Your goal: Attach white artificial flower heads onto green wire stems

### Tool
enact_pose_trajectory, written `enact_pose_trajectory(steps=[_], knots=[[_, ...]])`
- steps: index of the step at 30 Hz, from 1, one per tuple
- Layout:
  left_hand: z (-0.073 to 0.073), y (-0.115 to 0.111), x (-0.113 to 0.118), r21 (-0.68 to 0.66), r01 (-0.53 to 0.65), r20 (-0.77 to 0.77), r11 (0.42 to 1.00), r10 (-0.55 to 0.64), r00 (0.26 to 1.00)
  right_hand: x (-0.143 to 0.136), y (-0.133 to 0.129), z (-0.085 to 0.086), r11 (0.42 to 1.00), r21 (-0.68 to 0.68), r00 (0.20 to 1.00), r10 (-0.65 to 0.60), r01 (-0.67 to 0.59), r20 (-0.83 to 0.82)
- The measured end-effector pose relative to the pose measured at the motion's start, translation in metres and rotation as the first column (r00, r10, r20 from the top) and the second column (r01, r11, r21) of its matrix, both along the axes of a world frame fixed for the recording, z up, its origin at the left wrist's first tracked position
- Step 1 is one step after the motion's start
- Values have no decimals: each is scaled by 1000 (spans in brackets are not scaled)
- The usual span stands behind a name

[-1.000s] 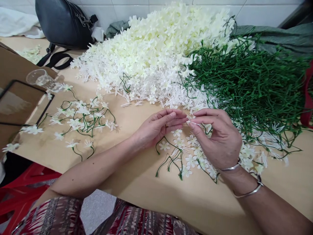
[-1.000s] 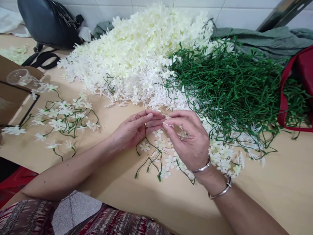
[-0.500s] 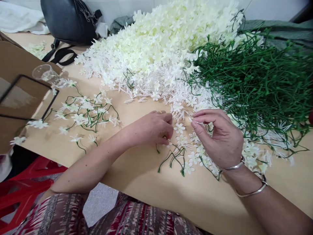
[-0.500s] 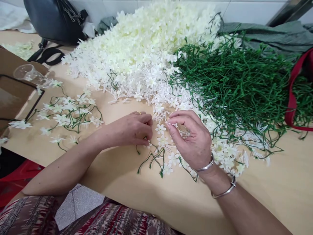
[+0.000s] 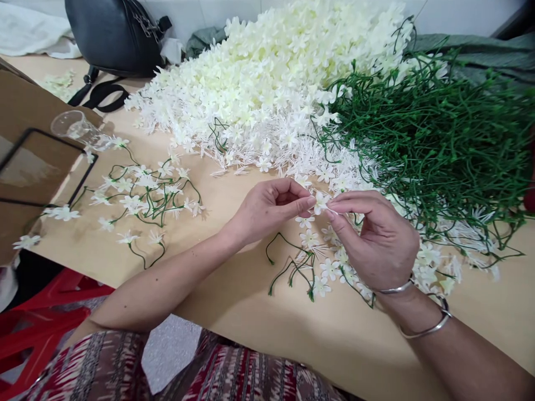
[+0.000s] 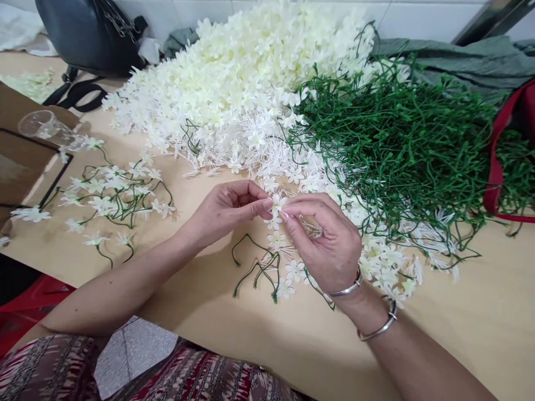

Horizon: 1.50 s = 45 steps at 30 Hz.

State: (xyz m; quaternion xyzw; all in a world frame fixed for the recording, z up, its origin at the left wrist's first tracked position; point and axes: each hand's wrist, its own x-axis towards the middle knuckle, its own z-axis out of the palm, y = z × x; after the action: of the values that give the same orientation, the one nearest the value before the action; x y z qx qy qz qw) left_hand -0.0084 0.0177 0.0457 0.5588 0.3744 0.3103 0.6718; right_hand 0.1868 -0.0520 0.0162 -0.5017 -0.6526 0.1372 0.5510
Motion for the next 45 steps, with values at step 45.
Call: enact_pose_trajectory(steps=[45], knots=[[-14,-1,-4,471,16,-71,882,20,997,17,4,7,973,-172,988,143,-151,-57]])
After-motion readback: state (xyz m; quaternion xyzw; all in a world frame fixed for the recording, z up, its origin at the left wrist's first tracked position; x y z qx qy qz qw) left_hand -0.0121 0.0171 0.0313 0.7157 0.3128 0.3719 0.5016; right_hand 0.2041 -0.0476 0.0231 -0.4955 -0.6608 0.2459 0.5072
